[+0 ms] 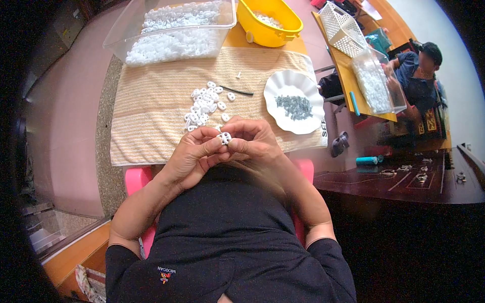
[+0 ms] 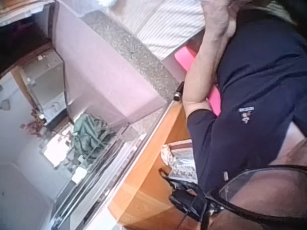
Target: The recorder is manually assembling small white plastic components by inserting small metal pins into them.
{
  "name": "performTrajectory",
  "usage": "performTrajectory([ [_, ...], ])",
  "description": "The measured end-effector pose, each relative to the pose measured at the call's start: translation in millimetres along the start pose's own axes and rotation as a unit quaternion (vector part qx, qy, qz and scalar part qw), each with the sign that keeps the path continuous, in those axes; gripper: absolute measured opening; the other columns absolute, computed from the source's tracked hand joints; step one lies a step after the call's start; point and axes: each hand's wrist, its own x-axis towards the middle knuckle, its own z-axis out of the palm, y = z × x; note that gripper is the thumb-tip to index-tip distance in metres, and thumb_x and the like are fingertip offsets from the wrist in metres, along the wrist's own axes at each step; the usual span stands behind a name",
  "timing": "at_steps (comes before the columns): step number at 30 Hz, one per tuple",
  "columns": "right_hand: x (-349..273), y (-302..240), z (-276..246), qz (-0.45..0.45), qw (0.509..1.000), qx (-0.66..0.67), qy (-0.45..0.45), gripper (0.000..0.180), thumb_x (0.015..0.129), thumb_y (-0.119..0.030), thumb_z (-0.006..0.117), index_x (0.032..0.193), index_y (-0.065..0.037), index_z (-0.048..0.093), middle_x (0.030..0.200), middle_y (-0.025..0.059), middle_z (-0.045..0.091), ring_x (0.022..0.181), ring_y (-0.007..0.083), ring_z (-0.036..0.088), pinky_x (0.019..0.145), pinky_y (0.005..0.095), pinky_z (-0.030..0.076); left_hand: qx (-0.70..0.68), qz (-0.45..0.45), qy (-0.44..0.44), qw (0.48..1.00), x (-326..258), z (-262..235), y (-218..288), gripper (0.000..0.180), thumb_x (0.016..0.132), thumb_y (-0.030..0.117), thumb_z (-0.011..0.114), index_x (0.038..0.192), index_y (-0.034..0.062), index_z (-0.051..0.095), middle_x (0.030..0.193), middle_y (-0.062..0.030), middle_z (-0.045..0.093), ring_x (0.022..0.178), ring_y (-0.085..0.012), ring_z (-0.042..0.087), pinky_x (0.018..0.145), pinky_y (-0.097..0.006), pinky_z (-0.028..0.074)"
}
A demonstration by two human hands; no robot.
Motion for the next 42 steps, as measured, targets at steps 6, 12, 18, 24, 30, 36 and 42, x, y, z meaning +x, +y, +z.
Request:
performTrajectory([
  [6,-1.0,4.0,1.6,-0.018,0.999,-0.023,0.026,0.026,0.084,0.001,0.067,0.11,0.003,0.064,0.112,0.0069,0.052,0.095,0.0122,0.058,0.079,0.0235,0.051,0.006,-0.002,-0.024,1.0,-1.1,0.3,1.0,0.012,0.088,0.006,0.066,0.095,0.0036,0.058,0.093,-0.0089,0.067,0.084,-0.0154,0.067,0.076,-0.027,0.059],
  [12,-1.2,0.4,7.2,-0.008,1.0,-0.01,0.023,0.026,0.083,0.002,0.068,0.109,0.004,0.065,0.113,0.0084,0.051,0.095,0.0132,0.058,0.078,0.0228,0.05,0.007,0.003,-0.037,0.999,-1.2,-0.7,-0.7,0.009,0.088,0.006,0.066,0.092,0.0028,0.059,0.092,-0.0093,0.067,0.082,-0.0152,0.067,0.075,-0.027,0.058],
  [18,-1.6,-4.1,12.3,-0.007,0.999,-0.03,0.025,0.026,0.083,-0.002,0.07,0.108,0.002,0.066,0.111,0.0086,0.052,0.096,0.0135,0.055,0.079,0.0233,0.048,0.02,0.025,-0.036,0.999,-0.1,-1.1,-4.8,0.008,0.088,0.007,0.066,0.09,0.0028,0.06,0.091,-0.009,0.067,0.081,-0.0153,0.067,0.075,-0.027,0.058],
  [24,-2.3,-1.6,15.1,-0.03,0.996,-0.084,0.027,0.025,0.083,-0.004,0.071,0.107,0.0,0.067,0.109,0.0078,0.053,0.097,0.0137,0.052,0.084,0.0256,0.044,0.054,0.048,-0.041,0.997,1.1,-4.0,-7.5,0.008,0.088,0.008,0.067,0.089,0.0033,0.06,0.091,-0.0078,0.067,0.08,-0.0144,0.066,0.076,-0.029,0.058],
  [30,2.5,-1.1,13.3,-0.018,0.998,-0.046,0.03,0.02,0.085,0.0,0.068,0.105,0.002,0.065,0.107,0.0068,0.054,0.091,0.0111,0.058,0.074,0.0232,0.053,0.057,0.044,-0.032,0.997,2.0,2.1,-4.0,0.011,0.088,0.01,0.066,0.085,0.0045,0.057,0.092,-0.0076,0.065,0.083,-0.0156,0.064,0.078,-0.033,0.058],
  [36,1.3,-7.4,14.6,0.011,0.999,-0.016,0.027,0.015,0.084,-0.002,0.069,0.097,0.002,0.062,0.108,0.0079,0.053,0.091,0.0125,0.057,0.077,0.0254,0.051,0.063,0.04,-0.022,0.997,-0.2,3.4,-0.7,0.011,0.089,0.011,0.066,0.085,0.0052,0.058,0.084,-0.0057,0.064,0.077,-0.0135,0.064,0.074,-0.031,0.058],
  [42,1.0,-18.5,11.3,-0.037,0.993,-0.101,0.05,0.016,0.082,0.006,0.066,0.096,0.002,0.061,0.107,0.0113,0.056,0.096,0.0158,0.057,0.08,0.0276,0.051,0.038,0.033,-0.015,0.999,-0.5,3.0,0.4,0.01,0.09,0.011,0.066,0.088,0.0037,0.059,0.089,-0.0075,0.066,0.078,-0.0138,0.065,0.076,-0.029,0.057],
])
